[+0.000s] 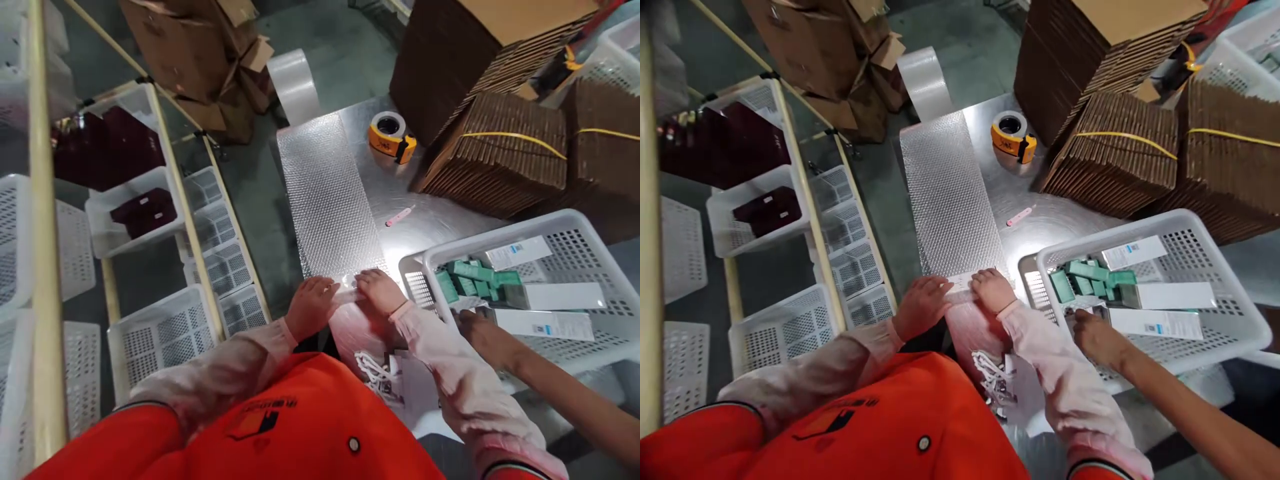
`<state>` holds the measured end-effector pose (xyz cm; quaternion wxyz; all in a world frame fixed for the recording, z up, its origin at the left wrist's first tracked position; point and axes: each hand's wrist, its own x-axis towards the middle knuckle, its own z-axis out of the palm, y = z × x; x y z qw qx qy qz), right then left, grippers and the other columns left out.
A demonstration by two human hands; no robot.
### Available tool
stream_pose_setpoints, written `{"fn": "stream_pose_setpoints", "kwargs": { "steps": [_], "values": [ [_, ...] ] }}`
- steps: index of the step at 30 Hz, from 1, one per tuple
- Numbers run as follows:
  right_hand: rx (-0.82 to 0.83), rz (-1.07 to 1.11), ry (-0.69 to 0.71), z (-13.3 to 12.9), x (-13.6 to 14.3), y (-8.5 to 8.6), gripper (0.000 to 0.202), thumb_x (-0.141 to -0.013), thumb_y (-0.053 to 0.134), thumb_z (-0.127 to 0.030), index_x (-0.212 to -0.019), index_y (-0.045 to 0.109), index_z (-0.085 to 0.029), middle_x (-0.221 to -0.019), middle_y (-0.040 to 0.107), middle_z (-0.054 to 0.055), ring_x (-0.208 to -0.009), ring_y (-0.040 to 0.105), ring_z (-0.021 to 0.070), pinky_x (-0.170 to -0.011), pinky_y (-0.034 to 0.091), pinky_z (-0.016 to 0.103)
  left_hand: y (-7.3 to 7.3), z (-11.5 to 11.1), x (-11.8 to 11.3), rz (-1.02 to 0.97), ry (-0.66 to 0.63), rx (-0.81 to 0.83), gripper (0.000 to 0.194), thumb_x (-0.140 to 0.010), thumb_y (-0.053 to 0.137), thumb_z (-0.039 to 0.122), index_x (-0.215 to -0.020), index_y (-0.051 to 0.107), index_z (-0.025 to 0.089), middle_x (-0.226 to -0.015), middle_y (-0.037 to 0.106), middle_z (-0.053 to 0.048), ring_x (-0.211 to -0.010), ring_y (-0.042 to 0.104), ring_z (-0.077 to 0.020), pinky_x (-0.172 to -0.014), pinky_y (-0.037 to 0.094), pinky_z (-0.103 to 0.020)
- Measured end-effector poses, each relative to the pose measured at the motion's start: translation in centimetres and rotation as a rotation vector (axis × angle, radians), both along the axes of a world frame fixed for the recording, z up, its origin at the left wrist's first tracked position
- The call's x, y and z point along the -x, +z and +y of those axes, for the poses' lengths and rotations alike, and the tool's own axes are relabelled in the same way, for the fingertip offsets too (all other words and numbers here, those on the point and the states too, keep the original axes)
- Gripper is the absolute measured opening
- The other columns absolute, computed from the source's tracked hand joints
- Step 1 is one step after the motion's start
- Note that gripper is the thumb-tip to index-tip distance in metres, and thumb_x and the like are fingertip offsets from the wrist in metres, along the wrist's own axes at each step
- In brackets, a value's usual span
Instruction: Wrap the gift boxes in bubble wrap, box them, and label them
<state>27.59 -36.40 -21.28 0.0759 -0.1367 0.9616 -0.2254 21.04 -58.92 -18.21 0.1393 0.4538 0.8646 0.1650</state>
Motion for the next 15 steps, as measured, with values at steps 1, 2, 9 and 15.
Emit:
{"fn": "stream_pose_setpoints", "kwargs": {
  "steps": [1, 2, 9, 15],
  "values": [
    [0.028, -0.057, -0.021, 0.3, 1.1, -0.1, 0.014, -0.094, 0.056, -0.016, -0.093, 0.07, -0.014, -0.101, 0.072, 0.012, -0.1, 0.064, 0.0228, -0.089, 0.045, 0.037, 0.1, 0.6, -0.5, 0.032, -0.008, 0.004, 0.036, -0.092, 0.061, 0.028, -0.127, 0.06, 0.02, -0.127, 0.063, -0.012, -0.122, 0.054, -0.0297, -0.107, 0.04, -0.047],
    [0.045, -0.107, -0.044, 0.7, 2.1, -0.2, 0.014, -0.093, 0.057, -0.016, -0.089, 0.07, -0.015, -0.091, 0.072, 0.01, -0.09, 0.065, 0.0206, -0.083, 0.045, 0.034, 0.0, 1.3, -0.8, 0.047, -0.019, 0.011, 0.037, -0.093, 0.06, 0.025, -0.129, 0.059, 0.02, -0.127, 0.063, -0.012, -0.121, 0.054, -0.0293, -0.107, 0.04, -0.046],
    [0.14, -0.337, -0.054, 3.0, 7.0, -0.6, 0.015, -0.088, 0.059, -0.024, -0.082, 0.071, -0.017, -0.066, 0.063, -0.003, -0.06, 0.053, 0.0089, -0.063, 0.037, 0.022, -2.1, 4.4, 0.1, 0.122, -0.014, 0.106, 0.065, -0.08, 0.078, 0.031, -0.135, 0.049, 0.011, -0.135, 0.057, -0.02, -0.122, 0.052, -0.033, -0.107, 0.04, -0.047],
    [0.265, -0.639, 0.004, 4.3, 11.2, -1.6, 0.02, -0.079, 0.07, -0.032, -0.079, 0.073, -0.012, -0.065, 0.063, 0.0, -0.061, 0.053, 0.0118, -0.064, 0.043, 0.025, -1.8, 5.0, 0.7, 0.151, 0.032, 0.158, 0.066, -0.08, 0.078, 0.029, -0.135, 0.047, 0.01, -0.136, 0.055, -0.019, -0.125, 0.049, -0.0322, -0.104, 0.041, -0.043]
  ]
}}
